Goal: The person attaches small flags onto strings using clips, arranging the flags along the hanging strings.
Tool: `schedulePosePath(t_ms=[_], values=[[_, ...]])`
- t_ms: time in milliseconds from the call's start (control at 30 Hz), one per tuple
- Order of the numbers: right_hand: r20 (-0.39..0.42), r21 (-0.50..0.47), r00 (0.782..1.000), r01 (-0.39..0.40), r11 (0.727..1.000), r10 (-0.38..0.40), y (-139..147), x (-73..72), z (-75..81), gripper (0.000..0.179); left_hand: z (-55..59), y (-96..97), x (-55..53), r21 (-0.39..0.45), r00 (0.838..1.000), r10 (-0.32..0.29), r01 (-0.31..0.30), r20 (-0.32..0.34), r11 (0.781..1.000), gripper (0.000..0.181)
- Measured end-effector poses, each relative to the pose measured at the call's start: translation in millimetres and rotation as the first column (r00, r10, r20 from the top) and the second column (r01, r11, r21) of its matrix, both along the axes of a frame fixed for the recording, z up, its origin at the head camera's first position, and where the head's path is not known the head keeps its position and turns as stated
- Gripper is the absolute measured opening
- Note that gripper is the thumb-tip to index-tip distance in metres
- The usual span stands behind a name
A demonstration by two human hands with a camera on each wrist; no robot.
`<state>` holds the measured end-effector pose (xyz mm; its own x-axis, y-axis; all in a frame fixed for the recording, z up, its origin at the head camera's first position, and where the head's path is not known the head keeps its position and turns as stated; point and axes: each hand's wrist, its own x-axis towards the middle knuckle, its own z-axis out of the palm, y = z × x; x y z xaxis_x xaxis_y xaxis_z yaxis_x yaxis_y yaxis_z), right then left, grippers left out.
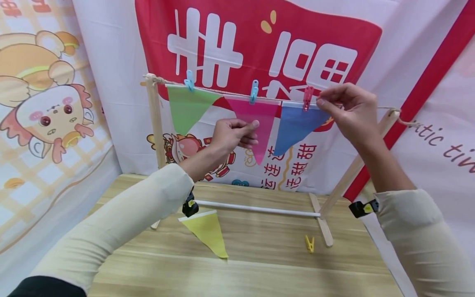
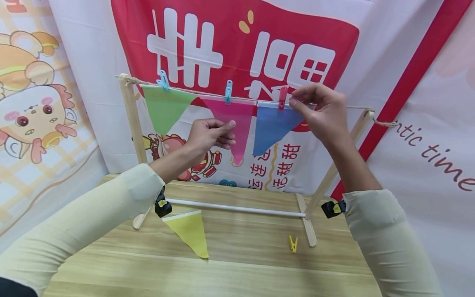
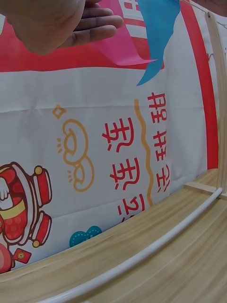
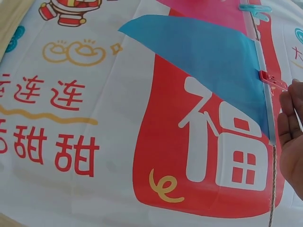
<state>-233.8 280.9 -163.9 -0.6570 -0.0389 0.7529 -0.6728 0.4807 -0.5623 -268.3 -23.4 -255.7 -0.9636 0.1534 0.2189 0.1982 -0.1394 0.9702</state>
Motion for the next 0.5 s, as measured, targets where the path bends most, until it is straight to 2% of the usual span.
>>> schedulePosePath(t_ms=[233, 500], values=[[0.001, 0.058, 1.000, 0.002, 0.998, -0.002, -3, 1.8, -8.2, 0.029, -5.2, -8.0, -0.5, -0.001, 1.000, -0.018, 0.018, 0.008, 1.000, 0.038], [0.010, 0.077, 1.000, -0.017, 0.997, 0.016, -3, 3.8, -15.0, 0.028, -10.4, -15.9, -2.1, -0.027, 1.000, -0.022, 0.023, 0.021, 0.999, 0.035]])
